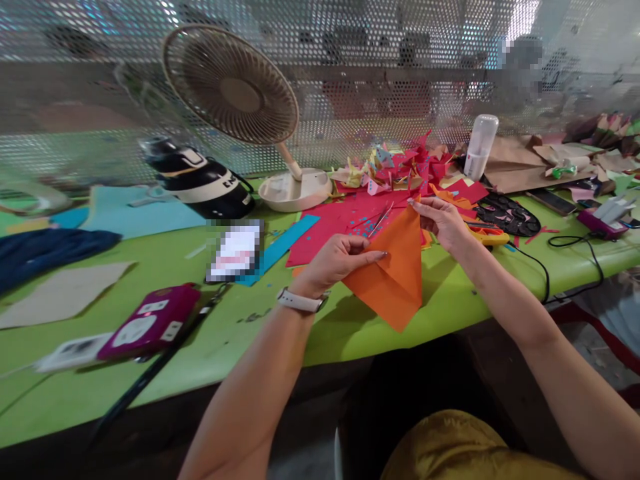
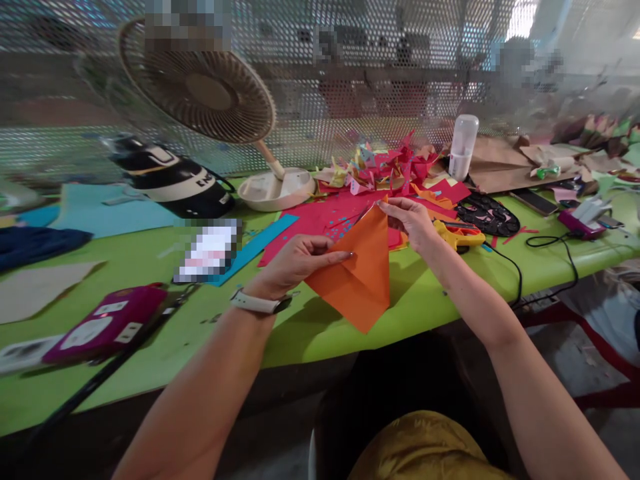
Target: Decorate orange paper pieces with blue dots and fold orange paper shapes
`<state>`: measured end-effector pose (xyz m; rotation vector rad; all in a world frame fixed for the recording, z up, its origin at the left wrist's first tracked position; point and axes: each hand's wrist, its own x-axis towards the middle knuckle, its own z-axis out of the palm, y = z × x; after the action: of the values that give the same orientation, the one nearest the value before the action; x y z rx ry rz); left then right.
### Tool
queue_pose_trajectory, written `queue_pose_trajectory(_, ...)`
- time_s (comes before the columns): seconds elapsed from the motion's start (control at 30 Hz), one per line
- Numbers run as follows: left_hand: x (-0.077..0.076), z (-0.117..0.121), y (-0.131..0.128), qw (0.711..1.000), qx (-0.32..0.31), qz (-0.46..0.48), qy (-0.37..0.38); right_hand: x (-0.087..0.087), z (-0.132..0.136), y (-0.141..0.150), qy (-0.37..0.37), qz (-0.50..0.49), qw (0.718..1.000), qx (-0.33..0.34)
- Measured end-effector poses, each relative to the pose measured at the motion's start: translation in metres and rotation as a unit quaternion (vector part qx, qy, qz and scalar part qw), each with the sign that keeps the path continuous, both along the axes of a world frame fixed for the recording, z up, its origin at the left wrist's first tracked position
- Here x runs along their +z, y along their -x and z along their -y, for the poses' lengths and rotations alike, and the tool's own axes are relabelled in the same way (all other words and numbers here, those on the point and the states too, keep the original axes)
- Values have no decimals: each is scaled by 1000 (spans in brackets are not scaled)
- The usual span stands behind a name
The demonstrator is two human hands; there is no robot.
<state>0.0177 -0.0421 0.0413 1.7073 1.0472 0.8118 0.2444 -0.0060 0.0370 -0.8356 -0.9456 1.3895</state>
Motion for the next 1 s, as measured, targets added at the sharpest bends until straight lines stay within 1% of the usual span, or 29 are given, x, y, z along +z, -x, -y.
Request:
queue_pose_trajectory(0.13, -1, 0, 1, 1000, -1, 3, 14, -4, -1, 2, -30, 1, 999, -13)
queue_pose_trajectory(0.2, -1, 0, 1, 1000, -2, -2, 20, -4, -3, -1, -34, -2, 999, -27)
queue_pose_trajectory(0.33, 1, 1, 0, 1000, 0, -12, 21, 1, -10, -10, -6, -31, 994, -102)
queue_pose_trajectory(0.37, 1, 1, 0, 1000, 8, -7, 25, 3, -11, -12, 3, -31, 993, -111)
queue_pose_trajectory(0.4, 2, 0, -1, 999, 19, -1, 32, 4, -10, -12, 12, -26, 994, -103)
queue_pose_trajectory(0.43, 2, 0, -1, 999, 34, 6, 39, 5, -9, -11, 21, -17, 997, -79)
queue_pose_trajectory(0.53, 2, -1, -1, 995, 74, 29, 52, 5, 0, -4, 39, 33, 998, 44)
queue_pose_trajectory(0.57, 1, -1, -1, 994, 83, 38, 55, 4, 3, -1, 35, 49, 995, 76)
queue_pose_trajectory(0.6, 1, -2, -2, 993, 89, 47, 59, 2, 5, 2, 28, 61, 993, 94)
queue_pose_trajectory(0.67, 0, -2, -3, 991, 94, 61, 72, -1, 7, 5, 12, 70, 993, 97)
queue_pose_trajectory(0.8, -2, -1, -4, 991, 96, 65, 70, -5, 5, 7, -3, 70, 996, 61)
queue_pose_trajectory(0.9, -3, -1, -4, 992, 91, 58, 61, -5, 6, 8, -16, 60, 997, 46)
queue_pose_trajectory(1.0, -3, -1, -2, 993, 85, 53, 61, -4, 8, 9, -10, 49, 998, 45)
